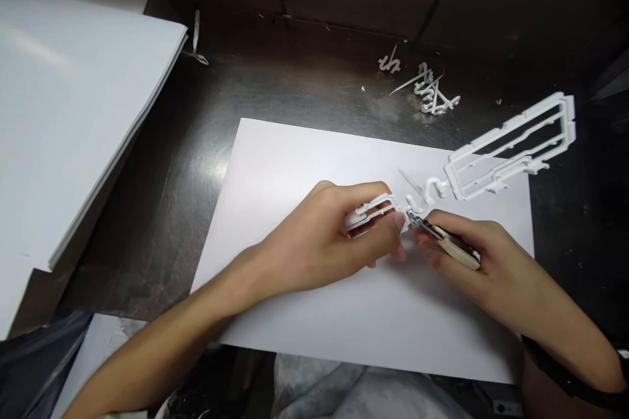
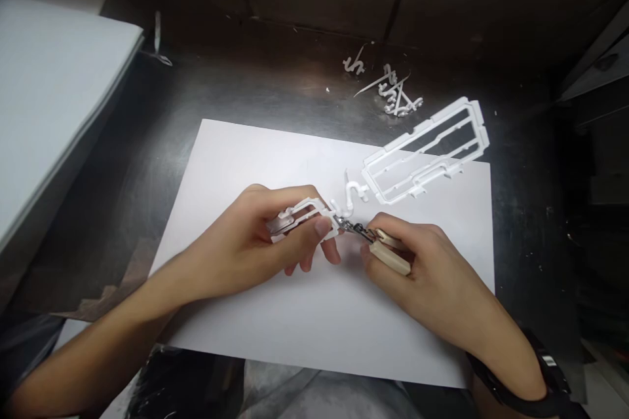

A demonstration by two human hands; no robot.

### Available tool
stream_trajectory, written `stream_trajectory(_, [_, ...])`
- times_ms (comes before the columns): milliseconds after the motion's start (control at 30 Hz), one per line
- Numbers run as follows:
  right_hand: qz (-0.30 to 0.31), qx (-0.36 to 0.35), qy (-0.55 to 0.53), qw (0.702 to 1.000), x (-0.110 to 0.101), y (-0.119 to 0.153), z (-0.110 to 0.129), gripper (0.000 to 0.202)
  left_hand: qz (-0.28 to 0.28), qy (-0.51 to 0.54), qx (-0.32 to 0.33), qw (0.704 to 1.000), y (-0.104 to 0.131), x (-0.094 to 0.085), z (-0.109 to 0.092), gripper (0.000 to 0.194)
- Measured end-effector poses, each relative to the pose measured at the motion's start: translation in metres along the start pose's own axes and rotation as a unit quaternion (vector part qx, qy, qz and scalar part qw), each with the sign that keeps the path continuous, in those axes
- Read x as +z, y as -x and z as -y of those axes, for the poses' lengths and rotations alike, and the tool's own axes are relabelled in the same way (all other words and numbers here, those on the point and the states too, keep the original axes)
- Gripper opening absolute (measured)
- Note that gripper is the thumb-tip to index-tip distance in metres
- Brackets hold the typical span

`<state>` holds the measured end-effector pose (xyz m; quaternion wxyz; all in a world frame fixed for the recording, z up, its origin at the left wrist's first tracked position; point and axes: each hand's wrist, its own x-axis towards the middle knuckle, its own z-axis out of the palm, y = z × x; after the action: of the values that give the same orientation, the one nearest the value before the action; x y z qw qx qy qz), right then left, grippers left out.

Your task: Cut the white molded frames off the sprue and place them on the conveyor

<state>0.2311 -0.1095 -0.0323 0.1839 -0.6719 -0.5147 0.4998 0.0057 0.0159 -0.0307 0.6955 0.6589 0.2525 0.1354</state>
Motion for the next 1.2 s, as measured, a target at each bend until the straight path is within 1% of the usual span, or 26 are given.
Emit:
stream_trajectory(133, [0.010, -0.009, 0.007, 1.000, -0.0012, 0.0015, -0.0024, 0.020, -0.002, -0.005, -0.002, 1.000, -0.0005, 0.0004, 0.0001, 0.018])
stream_trajectory(233, [-0.004, -0.013, 0.028, 1.000, -0.0012, 0.0017, -0.0056, 0.019, 0.001, -0.008, -0.002, 1.000, -0.0016, -0.0001, 0.0006, 0.024])
stream_trajectory(333, [-0.009, -0.010, 0.032, 0.999, -0.0007, 0.0012, -0.0053, 0.020, 0.005, -0.023, -0.004, 1.000, -0.0025, -0.0010, 0.0013, 0.026])
stream_trajectory(500, [0.042, 0.002, -0.016, 0.999, -0.0021, 0.0011, 0.0011, 0.035, 0.017, -0.004, -0.020, 1.000, -0.0035, -0.0016, 0.0026, 0.026])
stream_trajectory(633, [0.066, 0.022, -0.023, 0.997, -0.0039, 0.0018, 0.0026, 0.044, 0.033, 0.014, -0.037, 0.999, -0.0044, -0.0019, 0.0050, 0.028])
stream_trajectory(800, [0.087, 0.031, -0.016, 0.996, -0.0040, 0.0022, 0.0019, 0.042, 0.056, 0.006, -0.051, 0.997, -0.0050, -0.0027, 0.0065, 0.026])
stream_trajectory(1067, [0.095, 0.027, 0.000, 0.995, -0.0063, 0.0039, 0.0007, 0.042, 0.052, 0.022, -0.055, 0.997, -0.0042, -0.0018, 0.0044, 0.027])
stream_trajectory(1133, [0.088, 0.017, 0.009, 0.996, -0.0055, 0.0040, 0.0005, 0.043, 0.051, 0.025, -0.052, 0.997, -0.0039, -0.0018, 0.0046, 0.027])
stream_trajectory(1200, [0.067, 0.005, 0.025, 0.997, -0.0034, 0.0034, 0.0010, 0.041, 0.052, 0.021, -0.050, 0.997, -0.0038, -0.0020, 0.0050, 0.027])
